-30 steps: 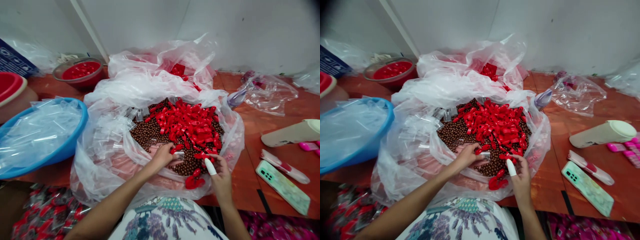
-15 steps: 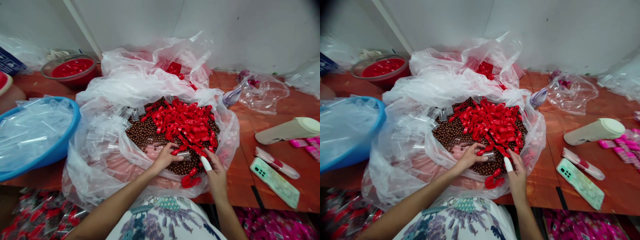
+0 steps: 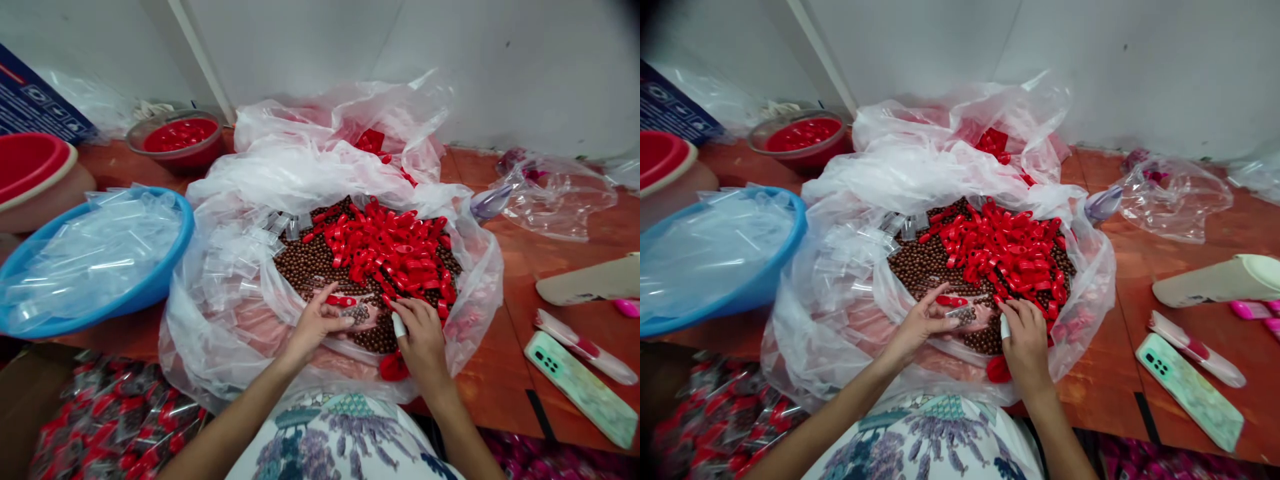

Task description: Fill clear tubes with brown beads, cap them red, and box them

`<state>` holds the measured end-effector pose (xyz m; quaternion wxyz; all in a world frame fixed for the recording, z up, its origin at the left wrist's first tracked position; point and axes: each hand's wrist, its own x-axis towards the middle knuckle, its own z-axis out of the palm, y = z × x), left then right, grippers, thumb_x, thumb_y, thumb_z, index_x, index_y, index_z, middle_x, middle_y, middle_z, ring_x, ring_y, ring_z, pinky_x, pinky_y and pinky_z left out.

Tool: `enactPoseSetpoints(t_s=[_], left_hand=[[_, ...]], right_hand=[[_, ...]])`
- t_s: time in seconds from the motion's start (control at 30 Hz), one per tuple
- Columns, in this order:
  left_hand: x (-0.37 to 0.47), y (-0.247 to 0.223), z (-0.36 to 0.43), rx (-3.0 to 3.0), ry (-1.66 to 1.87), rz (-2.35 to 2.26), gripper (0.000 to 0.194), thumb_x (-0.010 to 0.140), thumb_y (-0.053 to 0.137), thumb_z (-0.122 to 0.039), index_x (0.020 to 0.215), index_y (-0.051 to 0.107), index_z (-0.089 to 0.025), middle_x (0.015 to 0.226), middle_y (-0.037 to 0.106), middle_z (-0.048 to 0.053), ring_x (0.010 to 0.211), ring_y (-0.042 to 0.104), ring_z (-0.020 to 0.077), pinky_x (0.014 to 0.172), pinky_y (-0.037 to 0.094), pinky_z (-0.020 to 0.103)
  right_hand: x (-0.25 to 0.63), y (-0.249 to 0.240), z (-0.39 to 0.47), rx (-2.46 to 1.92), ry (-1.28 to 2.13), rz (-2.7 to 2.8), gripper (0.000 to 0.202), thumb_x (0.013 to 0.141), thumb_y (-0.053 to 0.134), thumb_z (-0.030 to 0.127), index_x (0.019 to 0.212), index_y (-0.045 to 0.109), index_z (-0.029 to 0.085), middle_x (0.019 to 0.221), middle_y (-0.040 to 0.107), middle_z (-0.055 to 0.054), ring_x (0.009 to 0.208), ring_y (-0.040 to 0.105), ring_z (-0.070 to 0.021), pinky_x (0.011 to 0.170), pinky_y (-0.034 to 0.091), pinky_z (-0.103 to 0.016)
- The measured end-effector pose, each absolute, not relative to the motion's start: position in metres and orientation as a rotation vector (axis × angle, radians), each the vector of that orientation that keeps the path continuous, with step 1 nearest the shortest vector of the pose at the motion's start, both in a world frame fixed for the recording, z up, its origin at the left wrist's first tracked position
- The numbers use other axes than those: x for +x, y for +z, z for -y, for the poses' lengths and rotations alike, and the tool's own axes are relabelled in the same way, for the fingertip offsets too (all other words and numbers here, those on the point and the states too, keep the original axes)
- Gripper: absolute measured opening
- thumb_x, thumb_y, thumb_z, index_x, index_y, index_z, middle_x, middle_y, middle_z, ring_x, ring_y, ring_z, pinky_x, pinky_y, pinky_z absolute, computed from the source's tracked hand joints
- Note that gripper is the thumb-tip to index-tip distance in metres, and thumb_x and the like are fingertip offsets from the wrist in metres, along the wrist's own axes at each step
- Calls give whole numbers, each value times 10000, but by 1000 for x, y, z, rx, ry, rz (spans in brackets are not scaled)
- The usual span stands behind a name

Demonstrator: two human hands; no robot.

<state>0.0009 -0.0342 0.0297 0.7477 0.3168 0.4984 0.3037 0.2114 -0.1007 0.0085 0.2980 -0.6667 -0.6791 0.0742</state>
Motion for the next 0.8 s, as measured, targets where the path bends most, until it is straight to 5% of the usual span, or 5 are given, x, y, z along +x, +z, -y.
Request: enactPoseSetpoints(t_s=[0.23, 0.53, 0.8], left_hand=[[-21, 36, 36, 754, 670, -1162, 445, 579, 785, -245, 991, 679, -117, 839, 677, 52, 641, 596, 119, 602, 496, 231], [-52, 37, 34, 598, 822, -1050, 335, 648, 746, -203, 957, 636, -139, 926, 673, 64, 742, 627, 135, 669, 517, 244], [-67, 33, 37, 593, 898, -970, 377, 708, 704, -194, 1051, 547, -182, 993, 649, 67, 805, 643, 156, 721, 521, 278]], right_hand=[[188, 12, 79, -1681, 403, 1937, 285, 796, 443, 65, 990, 606, 195, 953, 604, -70, 918, 497, -228, 828, 428, -380], [154, 17, 49, -1605, 560, 2091, 386, 777, 414, -7, 1032, 608, 208, 969, 599, -55, 907, 514, -197, 810, 426, -311], [127, 5, 27, -1584, 358, 2379, 242, 857, 533, 216, 1087, 609, 234, 985, 595, -60, 893, 484, -213, 788, 410, -307]])
